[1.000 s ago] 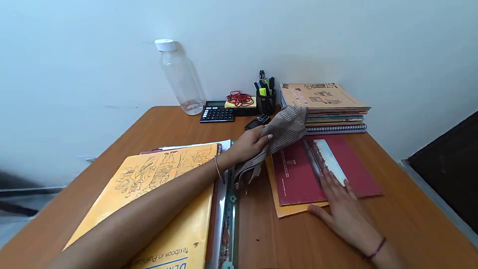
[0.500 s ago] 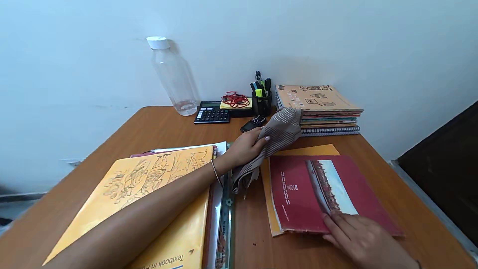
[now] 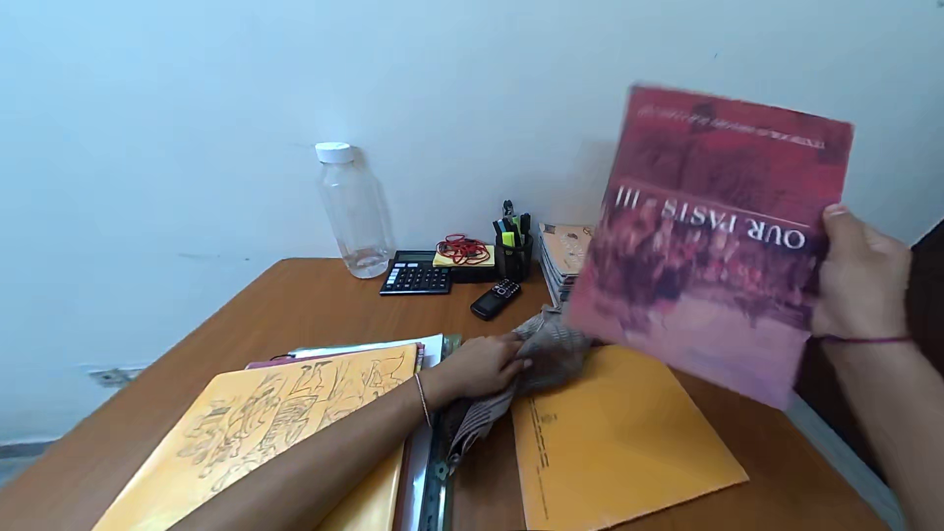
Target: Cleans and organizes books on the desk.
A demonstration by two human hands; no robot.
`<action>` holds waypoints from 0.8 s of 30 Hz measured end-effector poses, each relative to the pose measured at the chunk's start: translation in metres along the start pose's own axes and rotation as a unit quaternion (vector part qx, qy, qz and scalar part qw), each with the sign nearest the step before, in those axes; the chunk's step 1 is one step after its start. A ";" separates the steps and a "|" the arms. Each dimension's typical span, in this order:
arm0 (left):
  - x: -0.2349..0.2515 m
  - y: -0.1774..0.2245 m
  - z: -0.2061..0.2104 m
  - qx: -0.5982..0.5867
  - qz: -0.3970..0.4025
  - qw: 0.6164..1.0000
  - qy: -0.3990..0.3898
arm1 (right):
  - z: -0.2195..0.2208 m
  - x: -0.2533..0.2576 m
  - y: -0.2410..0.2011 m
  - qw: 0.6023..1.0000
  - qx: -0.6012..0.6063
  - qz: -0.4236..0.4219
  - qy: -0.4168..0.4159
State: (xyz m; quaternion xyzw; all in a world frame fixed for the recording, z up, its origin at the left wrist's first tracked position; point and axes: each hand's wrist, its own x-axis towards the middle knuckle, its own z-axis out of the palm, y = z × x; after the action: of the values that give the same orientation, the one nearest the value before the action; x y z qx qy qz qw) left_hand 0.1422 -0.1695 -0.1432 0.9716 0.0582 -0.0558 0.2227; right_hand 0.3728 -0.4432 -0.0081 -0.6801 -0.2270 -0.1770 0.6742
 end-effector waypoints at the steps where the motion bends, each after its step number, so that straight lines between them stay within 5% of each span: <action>1: 0.000 0.001 0.000 0.007 0.003 1.000 -0.014 | 0.011 0.001 0.007 0.997 0.038 0.058 0.035; 4: 0.001 0.002 -0.001 0.013 0.007 0.999 -0.028 | 0.047 -0.001 0.041 0.962 0.108 0.225 0.112; 8: -0.001 0.003 -0.003 0.013 0.007 0.999 -0.029 | 0.077 -0.005 0.100 0.894 0.255 0.347 0.127; 24: 0.000 0.006 -0.005 0.032 -0.006 0.998 -0.059 | 0.114 -0.007 0.126 0.916 0.001 0.389 -0.101</action>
State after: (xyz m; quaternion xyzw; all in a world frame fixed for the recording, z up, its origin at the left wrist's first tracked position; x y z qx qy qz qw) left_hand 0.1436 -0.1723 -0.1366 0.9729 0.0495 -0.1159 0.1941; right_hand 0.4286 -0.3285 -0.1205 -0.7282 -0.0113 0.1690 0.6641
